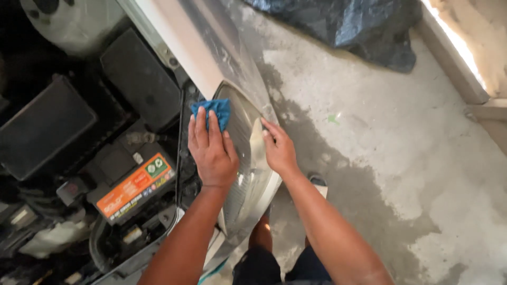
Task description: Clean and restore a car headlight using a cloth and sandpaper with water.
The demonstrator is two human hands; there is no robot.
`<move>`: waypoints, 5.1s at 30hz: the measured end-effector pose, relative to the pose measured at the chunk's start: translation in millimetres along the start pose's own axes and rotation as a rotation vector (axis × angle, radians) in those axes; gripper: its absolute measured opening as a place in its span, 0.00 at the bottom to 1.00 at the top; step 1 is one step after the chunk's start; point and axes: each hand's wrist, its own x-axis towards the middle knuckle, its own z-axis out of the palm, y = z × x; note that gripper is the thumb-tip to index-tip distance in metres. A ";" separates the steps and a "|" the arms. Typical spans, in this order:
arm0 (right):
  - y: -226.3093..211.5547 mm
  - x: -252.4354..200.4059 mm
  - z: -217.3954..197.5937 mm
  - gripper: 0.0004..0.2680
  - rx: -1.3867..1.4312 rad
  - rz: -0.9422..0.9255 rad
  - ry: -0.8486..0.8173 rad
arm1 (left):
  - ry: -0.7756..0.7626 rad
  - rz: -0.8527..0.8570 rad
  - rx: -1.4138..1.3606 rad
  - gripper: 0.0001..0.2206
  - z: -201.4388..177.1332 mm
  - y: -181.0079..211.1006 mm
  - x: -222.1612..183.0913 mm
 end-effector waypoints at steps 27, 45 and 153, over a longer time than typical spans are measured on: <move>27.6 8.5 -2.6 0.14 -0.127 0.200 -0.017 | -0.031 -0.020 0.000 0.23 1.9 -0.6 -2.7; 20.5 11.2 -2.1 0.13 -0.067 -0.125 0.004 | -0.003 0.002 0.008 0.23 4.0 0.7 6.5; 87.9 -92.7 31.2 0.14 -0.021 0.222 0.294 | -0.060 0.100 0.062 0.22 -13.8 5.6 -69.2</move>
